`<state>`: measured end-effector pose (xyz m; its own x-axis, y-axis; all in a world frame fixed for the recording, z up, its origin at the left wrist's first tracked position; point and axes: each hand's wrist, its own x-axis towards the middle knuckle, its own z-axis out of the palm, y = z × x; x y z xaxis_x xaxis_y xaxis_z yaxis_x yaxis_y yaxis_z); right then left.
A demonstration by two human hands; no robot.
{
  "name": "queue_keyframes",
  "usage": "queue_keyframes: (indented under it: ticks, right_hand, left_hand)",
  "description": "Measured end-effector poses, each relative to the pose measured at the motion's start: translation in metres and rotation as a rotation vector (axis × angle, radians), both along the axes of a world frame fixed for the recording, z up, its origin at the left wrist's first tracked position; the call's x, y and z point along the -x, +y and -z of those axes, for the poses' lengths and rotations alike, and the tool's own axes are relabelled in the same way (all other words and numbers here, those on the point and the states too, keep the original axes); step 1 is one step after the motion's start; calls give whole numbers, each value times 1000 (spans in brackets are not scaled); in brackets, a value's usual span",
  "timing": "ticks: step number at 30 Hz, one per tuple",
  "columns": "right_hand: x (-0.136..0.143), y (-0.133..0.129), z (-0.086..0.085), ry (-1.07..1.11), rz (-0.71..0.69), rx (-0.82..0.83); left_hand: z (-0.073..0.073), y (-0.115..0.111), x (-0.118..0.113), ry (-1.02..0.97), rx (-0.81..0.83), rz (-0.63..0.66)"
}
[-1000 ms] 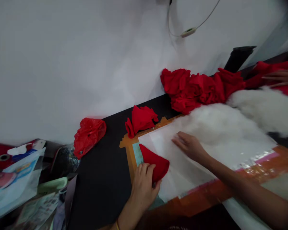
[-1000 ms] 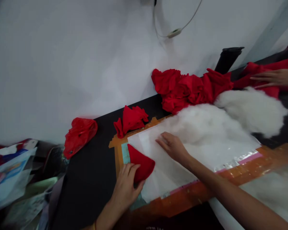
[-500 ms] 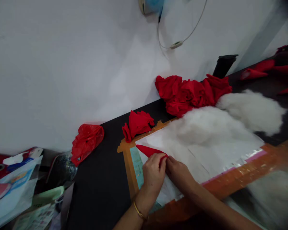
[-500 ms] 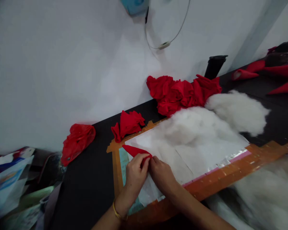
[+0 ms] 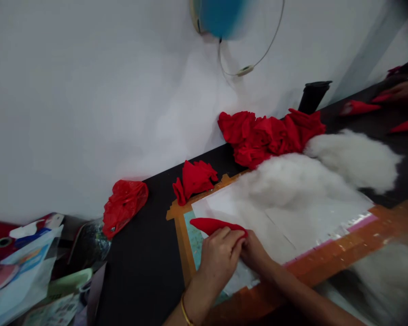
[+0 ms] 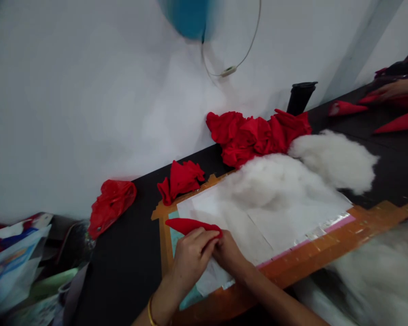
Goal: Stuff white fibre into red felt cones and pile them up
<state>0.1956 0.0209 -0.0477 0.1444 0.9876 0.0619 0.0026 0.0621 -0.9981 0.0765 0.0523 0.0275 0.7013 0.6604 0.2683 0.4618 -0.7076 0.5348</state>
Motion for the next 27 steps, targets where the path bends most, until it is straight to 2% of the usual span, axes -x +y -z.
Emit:
queue_keyframes:
  ticks: [2,4,6,8,10,11,14,16,18,21,24,27]
  right_hand:
    - [3,0,-1,75,38,21]
    - [5,-1,-8,282,93,81]
    - [4,-1,-18,500,124,168]
    - [3,-1,-29,605,98,243]
    - [5,-1,-38,624,53,273]
    - [6,-1,-43,633,28,272]
    - [14,3,-50,568,-93,186]
    - [19,7,-50,473,-122,117]
    - [23,13,-47,378,-58,87]
    - [28,21,-40,279,55,74]
    - [32,24,-34,302,62,66]
    - [28,22,-30,388,-15,48]
  left_hand:
    - [-4,-2,0,92,-120,17]
    - [-3,-7,3,83,-185,42]
    - [4,-13,8,-53,-201,18]
    - [12,-14,13,-292,-167,-148]
    - [18,-9,15,-578,1,-349]
    - [19,-4,14,-709,157,-415]
    - [15,12,7,-957,734,-476]
    - [12,18,-1,-1014,976,-522]
    - [12,16,-11,-1061,1053,-577]
    - [20,8,-23,-1160,1060,-657]
    - [28,8,-26,-1230,1075,-723]
    - [32,22,-19,-1234,1059,-813]
